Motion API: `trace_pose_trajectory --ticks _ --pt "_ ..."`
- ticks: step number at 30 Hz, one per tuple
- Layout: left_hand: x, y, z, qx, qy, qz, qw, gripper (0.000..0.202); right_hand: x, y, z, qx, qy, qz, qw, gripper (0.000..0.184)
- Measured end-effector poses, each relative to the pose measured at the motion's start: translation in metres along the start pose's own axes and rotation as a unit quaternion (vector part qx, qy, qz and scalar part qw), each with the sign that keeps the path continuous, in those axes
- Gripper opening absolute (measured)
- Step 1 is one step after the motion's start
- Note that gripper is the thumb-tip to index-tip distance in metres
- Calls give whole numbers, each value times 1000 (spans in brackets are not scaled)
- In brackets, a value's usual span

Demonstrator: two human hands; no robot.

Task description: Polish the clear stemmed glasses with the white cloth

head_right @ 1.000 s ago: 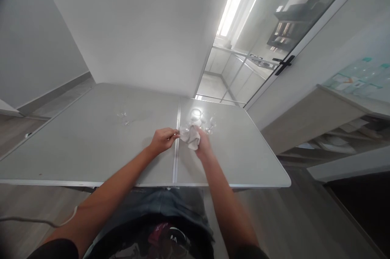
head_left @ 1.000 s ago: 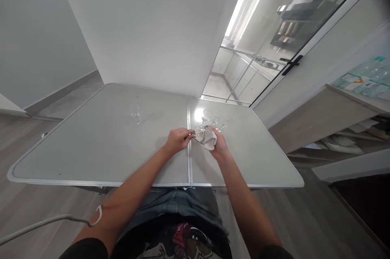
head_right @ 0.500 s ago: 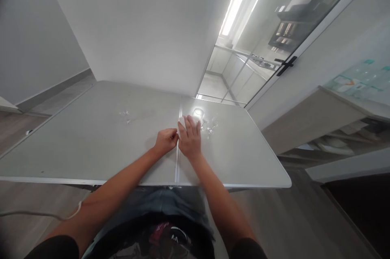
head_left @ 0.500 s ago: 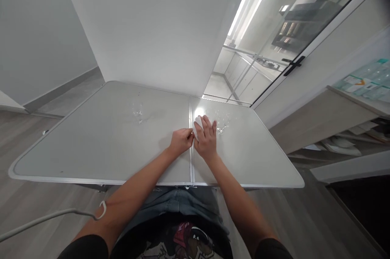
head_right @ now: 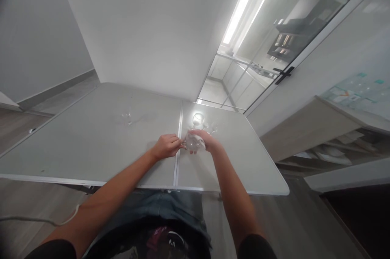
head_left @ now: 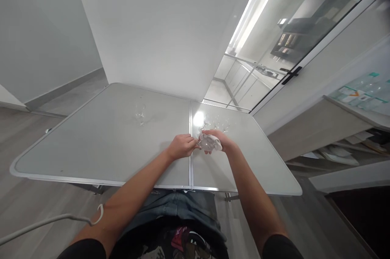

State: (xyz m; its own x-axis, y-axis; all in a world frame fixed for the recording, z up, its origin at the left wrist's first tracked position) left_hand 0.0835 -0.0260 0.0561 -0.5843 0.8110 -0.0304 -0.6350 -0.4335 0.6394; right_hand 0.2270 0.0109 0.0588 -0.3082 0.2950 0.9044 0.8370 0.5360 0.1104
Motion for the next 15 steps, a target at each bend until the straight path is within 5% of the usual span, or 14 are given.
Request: trace_pose_trajectory --ticks 2,4,7,10,13,15 --pt "4 -2 0 -10 33 -12 999 23 -5 -1 2 -15 39 77 996 49" --pt "8 -5 -1 -19 69 -28 997 24 -5 2 3 -103 109 128 980 51" --pt "13 -10 -3 -24 127 -64 989 27 -3 5 -4 -294 219 164 916 56" --pt "16 -14 -6 -34 165 -108 980 29 0 -7 -17 -421 293 174 840 61" --pt "19 -17 -8 -45 189 -131 972 29 4 -15 -41 -550 339 75 760 59" --pt "21 -19 -10 -41 195 -123 972 27 16 -23 -53 -578 359 -93 727 54"
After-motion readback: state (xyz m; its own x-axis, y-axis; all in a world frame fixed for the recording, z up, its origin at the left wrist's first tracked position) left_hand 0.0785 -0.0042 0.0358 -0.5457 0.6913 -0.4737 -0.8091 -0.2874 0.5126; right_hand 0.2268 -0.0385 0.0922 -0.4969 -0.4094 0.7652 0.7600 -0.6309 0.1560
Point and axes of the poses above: each hand's wrist, its own z-axis towards the middle knuckle, its own y-axis out of the back of the hand, x = y × z, the point moved 7 cm from there along z, towards the middle knuckle, and after that the axes turned 4 degrees about y, right-handed, at the moved point
